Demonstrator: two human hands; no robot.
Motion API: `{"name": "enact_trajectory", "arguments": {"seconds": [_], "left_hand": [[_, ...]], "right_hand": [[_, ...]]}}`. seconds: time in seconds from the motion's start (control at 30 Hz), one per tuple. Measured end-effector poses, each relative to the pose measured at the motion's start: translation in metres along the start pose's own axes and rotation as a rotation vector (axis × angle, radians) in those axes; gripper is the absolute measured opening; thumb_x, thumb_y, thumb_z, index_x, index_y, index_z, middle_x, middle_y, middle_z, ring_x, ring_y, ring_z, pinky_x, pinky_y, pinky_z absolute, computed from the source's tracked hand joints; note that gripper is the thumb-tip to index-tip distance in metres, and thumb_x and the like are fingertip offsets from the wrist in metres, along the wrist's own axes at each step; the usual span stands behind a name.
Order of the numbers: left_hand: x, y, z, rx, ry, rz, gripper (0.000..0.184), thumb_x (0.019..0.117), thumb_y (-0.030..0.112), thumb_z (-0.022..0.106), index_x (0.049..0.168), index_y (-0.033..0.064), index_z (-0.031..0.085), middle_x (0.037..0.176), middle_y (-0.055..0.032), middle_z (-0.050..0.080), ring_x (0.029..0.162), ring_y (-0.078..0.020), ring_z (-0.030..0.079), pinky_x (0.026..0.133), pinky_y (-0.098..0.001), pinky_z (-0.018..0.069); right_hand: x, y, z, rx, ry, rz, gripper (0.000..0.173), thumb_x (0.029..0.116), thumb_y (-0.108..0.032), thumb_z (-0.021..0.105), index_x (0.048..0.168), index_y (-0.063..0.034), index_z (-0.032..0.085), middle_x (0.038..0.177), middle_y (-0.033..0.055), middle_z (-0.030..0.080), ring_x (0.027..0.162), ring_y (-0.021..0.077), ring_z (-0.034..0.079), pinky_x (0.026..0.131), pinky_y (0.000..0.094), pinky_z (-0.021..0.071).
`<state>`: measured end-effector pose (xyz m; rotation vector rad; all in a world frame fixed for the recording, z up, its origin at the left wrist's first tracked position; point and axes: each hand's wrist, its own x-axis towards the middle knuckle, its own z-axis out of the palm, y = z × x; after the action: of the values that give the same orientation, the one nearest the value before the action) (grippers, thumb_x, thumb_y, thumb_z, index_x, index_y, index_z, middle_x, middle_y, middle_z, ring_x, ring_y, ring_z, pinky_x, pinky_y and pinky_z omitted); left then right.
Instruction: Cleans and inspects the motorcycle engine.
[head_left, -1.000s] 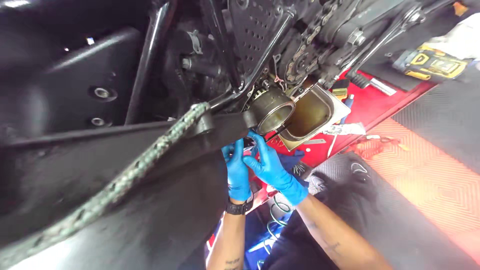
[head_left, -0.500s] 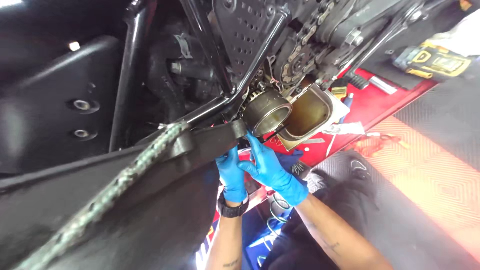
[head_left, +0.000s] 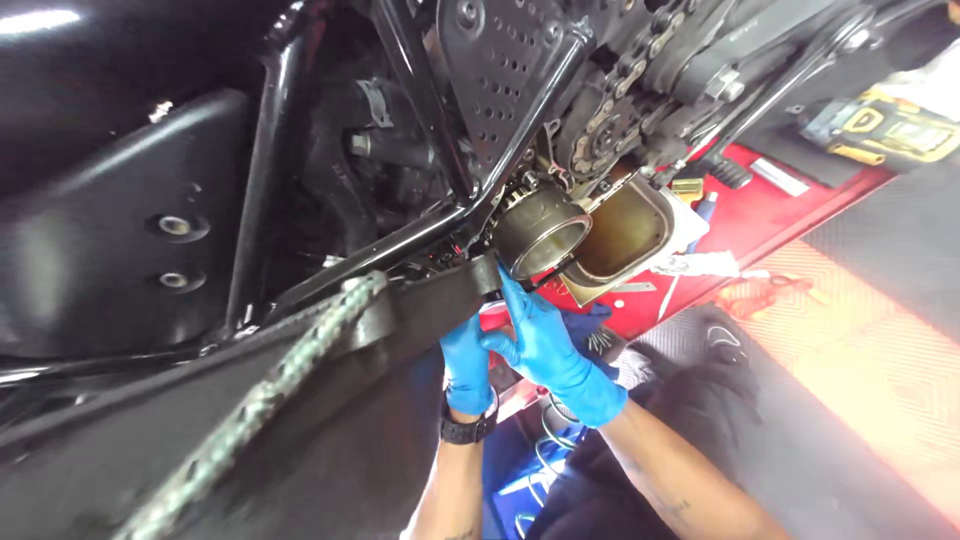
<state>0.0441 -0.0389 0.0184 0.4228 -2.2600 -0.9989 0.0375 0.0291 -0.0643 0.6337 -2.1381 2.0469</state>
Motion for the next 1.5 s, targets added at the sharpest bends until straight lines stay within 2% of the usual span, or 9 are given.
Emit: {"name": "enact_trajectory", "arguments": {"seconds": [0.17, 0.27, 0.3, 0.37, 0.57, 0.73, 1.13, 1.37, 1.5], "left_hand": [[0.001, -0.002, 0.000, 0.001, 0.000, -0.026, 0.017, 0.0929, 0.001, 0.067, 0.078, 0.0101, 0.066, 0.062, 0.0126, 0.059, 0.055, 0.0051, 0.055, 0.055, -0.0135, 0.0496], [0.002, -0.003, -0.001, 0.006, -0.007, -0.027, 0.017, 0.0934, 0.002, 0.068, 0.079, 0.0107, 0.067, 0.062, 0.0125, 0.059, 0.054, 0.0042, 0.053, 0.055, -0.0140, 0.0491], [0.002, -0.002, -0.001, 0.007, -0.005, -0.026, 0.017, 0.0933, 0.002, 0.068, 0.079, 0.0105, 0.068, 0.062, 0.0125, 0.059, 0.053, 0.0042, 0.053, 0.054, -0.0138, 0.0484], [0.001, -0.001, 0.000, 0.002, -0.001, -0.027, 0.017, 0.0928, 0.001, 0.068, 0.078, 0.0099, 0.067, 0.061, 0.0126, 0.058, 0.052, 0.0043, 0.052, 0.052, -0.0139, 0.0469], [0.003, 0.006, 0.003, -0.137, -0.042, -0.040, 0.019, 0.0941, -0.004, 0.063, 0.081, 0.0087, 0.069, 0.063, 0.0101, 0.063, 0.054, 0.0008, 0.058, 0.055, -0.0173, 0.0539], [0.006, 0.010, 0.000, -0.116, -0.058, -0.005, 0.017, 0.0942, -0.004, 0.063, 0.085, 0.0088, 0.069, 0.070, 0.0103, 0.068, 0.063, 0.0002, 0.065, 0.064, -0.0192, 0.0595], [0.006, 0.016, 0.005, 0.087, 0.102, 0.099, 0.007, 0.0915, -0.002, 0.068, 0.088, 0.0026, 0.071, 0.068, 0.0141, 0.063, 0.057, 0.0093, 0.056, 0.057, -0.0109, 0.0517], [0.007, 0.013, -0.004, 0.152, 0.009, 0.138, 0.024, 0.0830, -0.002, 0.077, 0.106, -0.0049, 0.072, 0.068, 0.0141, 0.064, 0.058, 0.0105, 0.056, 0.061, -0.0098, 0.0531], [0.007, 0.019, 0.006, 0.209, 0.017, 0.178, 0.023, 0.0835, 0.001, 0.078, 0.103, -0.0085, 0.071, 0.064, 0.0128, 0.061, 0.055, 0.0121, 0.053, 0.059, -0.0086, 0.0507]], "right_hand": [[-0.003, 0.003, 0.004, 0.033, 0.081, 0.043, 0.092, 0.0988, -0.074, 0.031, 0.142, 0.0041, 0.056, 0.128, 0.0172, 0.070, 0.105, 0.0249, 0.073, 0.088, 0.0432, 0.0583], [-0.012, 0.002, 0.014, 0.255, 0.236, 0.172, 0.044, 0.1056, -0.030, 0.052, 0.129, 0.0038, 0.067, 0.117, 0.0120, 0.075, 0.105, 0.0170, 0.073, 0.090, 0.0363, 0.0606], [-0.010, -0.003, 0.014, 0.374, 0.242, 0.280, 0.034, 0.1057, -0.020, 0.052, 0.126, 0.0028, 0.068, 0.107, 0.0061, 0.077, 0.093, 0.0093, 0.073, 0.082, 0.0289, 0.0615], [0.001, -0.011, 0.013, 0.691, 0.192, 0.511, 0.031, 0.1074, -0.012, 0.045, 0.126, 0.0035, 0.065, 0.078, -0.0005, 0.070, 0.053, 0.0029, 0.055, 0.047, 0.0201, 0.0453], [0.026, -0.014, 0.018, 1.175, 0.102, 0.692, 0.023, 0.1069, -0.008, 0.046, 0.114, 0.0036, 0.064, 0.064, 0.0009, 0.062, 0.041, 0.0014, 0.042, 0.037, 0.0169, 0.0337], [0.035, -0.019, 0.024, 1.236, 0.184, 0.692, 0.019, 0.1051, -0.005, 0.049, 0.109, 0.0016, 0.066, 0.062, -0.0001, 0.060, 0.041, 0.0020, 0.042, 0.037, 0.0173, 0.0358], [0.037, -0.017, 0.035, 1.353, 0.290, 0.660, 0.021, 0.1040, -0.002, 0.051, 0.118, 0.0073, 0.063, 0.066, 0.0030, 0.063, 0.041, 0.0003, 0.040, 0.037, 0.0158, 0.0341], [0.038, -0.019, 0.040, 1.308, 0.315, 0.665, 0.011, 0.1015, -0.002, 0.056, 0.096, 0.0005, 0.065, 0.063, -0.0010, 0.060, 0.044, 0.0008, 0.045, 0.040, 0.0164, 0.0395], [0.035, -0.018, 0.038, 1.315, 0.324, 0.621, 0.020, 0.1047, -0.003, 0.047, 0.099, -0.0010, 0.066, 0.067, -0.0033, 0.065, 0.047, -0.0009, 0.051, 0.045, 0.0147, 0.0436]]}}
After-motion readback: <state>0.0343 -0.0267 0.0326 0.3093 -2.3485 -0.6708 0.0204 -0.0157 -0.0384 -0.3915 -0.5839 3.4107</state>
